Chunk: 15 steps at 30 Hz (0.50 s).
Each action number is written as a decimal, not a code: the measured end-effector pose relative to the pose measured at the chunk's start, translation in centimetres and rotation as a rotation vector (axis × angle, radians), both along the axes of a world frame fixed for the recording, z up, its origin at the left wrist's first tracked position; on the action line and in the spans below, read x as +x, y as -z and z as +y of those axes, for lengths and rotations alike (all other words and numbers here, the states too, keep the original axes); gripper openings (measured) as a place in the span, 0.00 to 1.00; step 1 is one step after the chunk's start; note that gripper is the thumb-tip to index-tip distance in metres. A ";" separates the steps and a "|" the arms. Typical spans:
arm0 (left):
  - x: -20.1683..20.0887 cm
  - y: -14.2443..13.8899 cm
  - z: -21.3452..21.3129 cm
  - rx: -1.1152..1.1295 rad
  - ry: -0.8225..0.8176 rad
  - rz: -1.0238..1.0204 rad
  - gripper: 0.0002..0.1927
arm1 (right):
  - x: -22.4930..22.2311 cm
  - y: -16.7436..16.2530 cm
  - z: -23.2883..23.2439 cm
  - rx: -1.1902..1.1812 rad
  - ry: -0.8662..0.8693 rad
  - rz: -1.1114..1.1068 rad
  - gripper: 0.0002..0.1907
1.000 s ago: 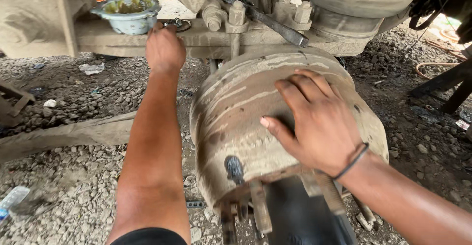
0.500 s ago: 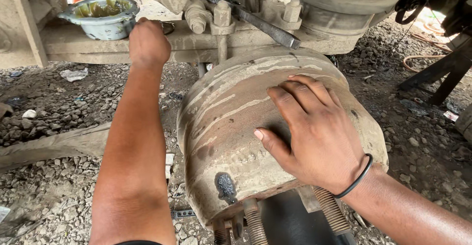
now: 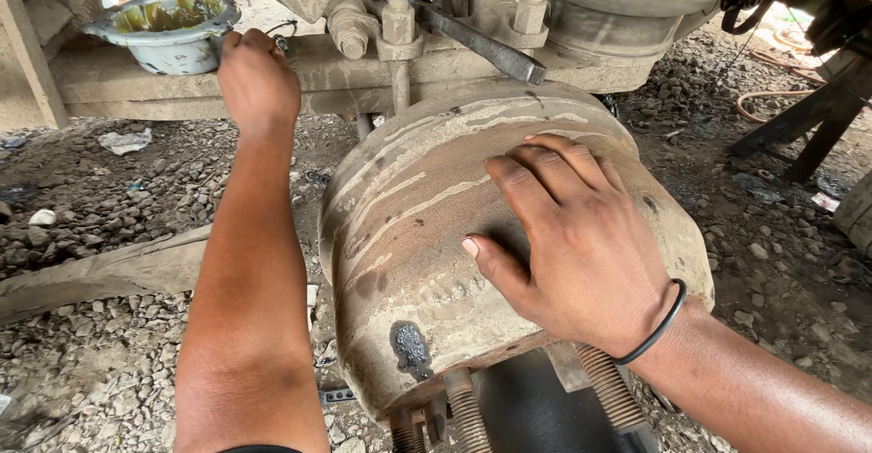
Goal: The person works on a vehicle wheel hub, applying grease and using a hammer and screwdriver to adjust internal components. They repeatedly reach for tools in a nearby bucket and manipulate the hub assembly.
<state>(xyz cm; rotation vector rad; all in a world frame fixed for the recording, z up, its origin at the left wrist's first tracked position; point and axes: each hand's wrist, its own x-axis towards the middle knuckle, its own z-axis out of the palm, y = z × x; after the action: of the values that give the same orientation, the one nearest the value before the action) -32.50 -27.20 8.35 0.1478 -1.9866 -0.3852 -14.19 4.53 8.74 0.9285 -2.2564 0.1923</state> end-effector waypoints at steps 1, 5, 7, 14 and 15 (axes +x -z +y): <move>-0.1 0.2 0.0 0.009 -0.013 0.013 0.06 | 0.0 0.0 -0.1 -0.001 0.002 -0.002 0.32; -0.1 0.8 -0.6 -0.238 -0.179 0.158 0.04 | 0.0 0.0 -0.2 0.017 0.004 0.012 0.32; 0.0 1.0 -1.1 -0.251 -0.205 0.182 0.03 | 0.1 0.0 -0.2 0.009 -0.006 0.008 0.32; 0.6 1.7 -1.9 -0.334 -0.245 0.322 0.03 | 0.0 0.4 0.0 0.002 -0.010 0.028 0.31; 0.8 1.9 -1.9 -0.351 -0.230 0.332 0.04 | 0.0 0.4 0.1 0.008 -0.005 0.031 0.31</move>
<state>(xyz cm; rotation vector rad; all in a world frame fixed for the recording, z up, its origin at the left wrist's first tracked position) -31.70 -29.14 6.49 0.0815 -1.6562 0.0873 -14.18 4.61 8.31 0.9358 -2.2279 0.1695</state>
